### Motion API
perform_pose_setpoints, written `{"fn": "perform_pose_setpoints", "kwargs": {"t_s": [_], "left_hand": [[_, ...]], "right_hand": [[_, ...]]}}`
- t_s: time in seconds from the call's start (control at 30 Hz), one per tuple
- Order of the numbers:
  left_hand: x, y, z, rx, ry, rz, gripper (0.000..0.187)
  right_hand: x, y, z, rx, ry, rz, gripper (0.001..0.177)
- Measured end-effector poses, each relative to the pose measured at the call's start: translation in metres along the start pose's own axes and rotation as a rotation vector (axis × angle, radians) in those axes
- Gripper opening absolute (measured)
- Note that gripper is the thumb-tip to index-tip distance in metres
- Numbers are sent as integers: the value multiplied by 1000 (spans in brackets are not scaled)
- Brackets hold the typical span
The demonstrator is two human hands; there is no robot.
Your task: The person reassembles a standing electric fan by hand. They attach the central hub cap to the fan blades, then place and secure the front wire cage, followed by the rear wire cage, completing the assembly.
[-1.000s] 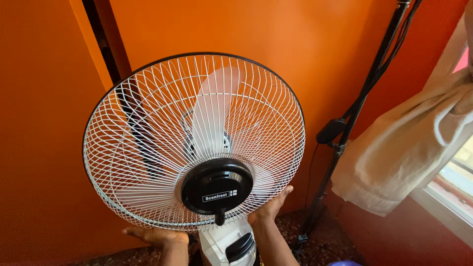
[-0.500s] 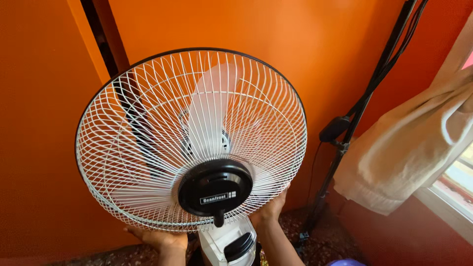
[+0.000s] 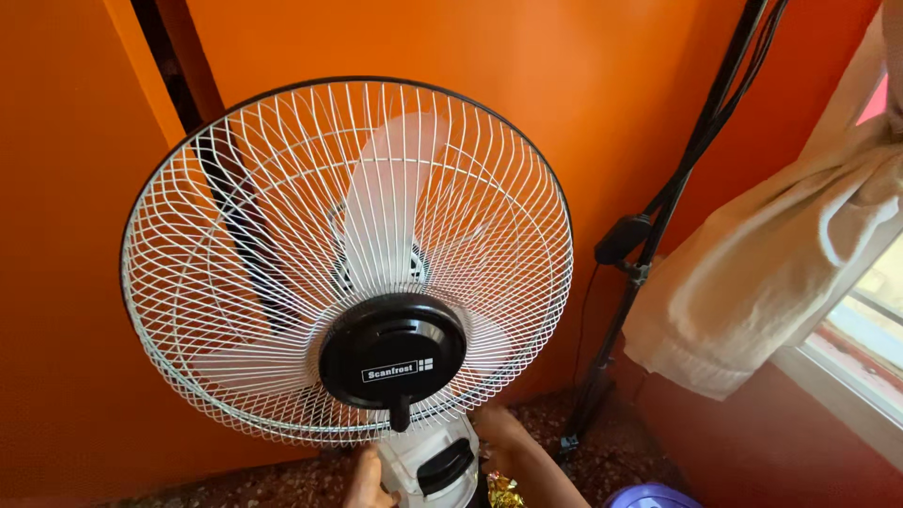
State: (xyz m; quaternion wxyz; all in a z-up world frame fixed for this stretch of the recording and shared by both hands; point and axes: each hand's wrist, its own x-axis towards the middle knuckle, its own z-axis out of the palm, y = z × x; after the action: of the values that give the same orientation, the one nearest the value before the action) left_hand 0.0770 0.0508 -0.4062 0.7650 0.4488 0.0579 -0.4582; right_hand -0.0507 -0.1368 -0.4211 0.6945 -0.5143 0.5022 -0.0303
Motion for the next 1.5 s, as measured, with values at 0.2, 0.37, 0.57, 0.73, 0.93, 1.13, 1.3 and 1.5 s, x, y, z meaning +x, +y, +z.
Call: {"fn": "perform_pose_setpoints", "kwargs": {"t_s": [0.2, 0.37, 0.57, 0.73, 0.93, 1.13, 1.3, 1.5], "left_hand": [[18, -1, -13, 131, -11, -17, 78], [46, -5, -35, 236, 18, -8, 77], [99, 26, -74, 374, 1, -36, 75], [116, 43, -91, 475, 81, -4, 69], [132, 37, -100, 385, 25, 78, 68], [146, 32, -103, 649, 137, 255, 65], [101, 44, -76, 298, 180, 425, 63], [38, 94, -39, 238, 579, 644, 45]], "right_hand": [[1, 2, 17, -105, -26, -40, 89], [-7, 5, 24, -172, -79, -134, 87], [-15, 4, 69, -60, -31, -289, 76], [-14, 8, 99, -114, 5, -342, 71], [-15, 6, 102, -144, 10, -384, 70], [-29, 1, 97, -160, -11, -355, 70], [-9, 13, 80, -346, -35, -883, 42], [14, -12, 15, 333, 374, -727, 36]]}}
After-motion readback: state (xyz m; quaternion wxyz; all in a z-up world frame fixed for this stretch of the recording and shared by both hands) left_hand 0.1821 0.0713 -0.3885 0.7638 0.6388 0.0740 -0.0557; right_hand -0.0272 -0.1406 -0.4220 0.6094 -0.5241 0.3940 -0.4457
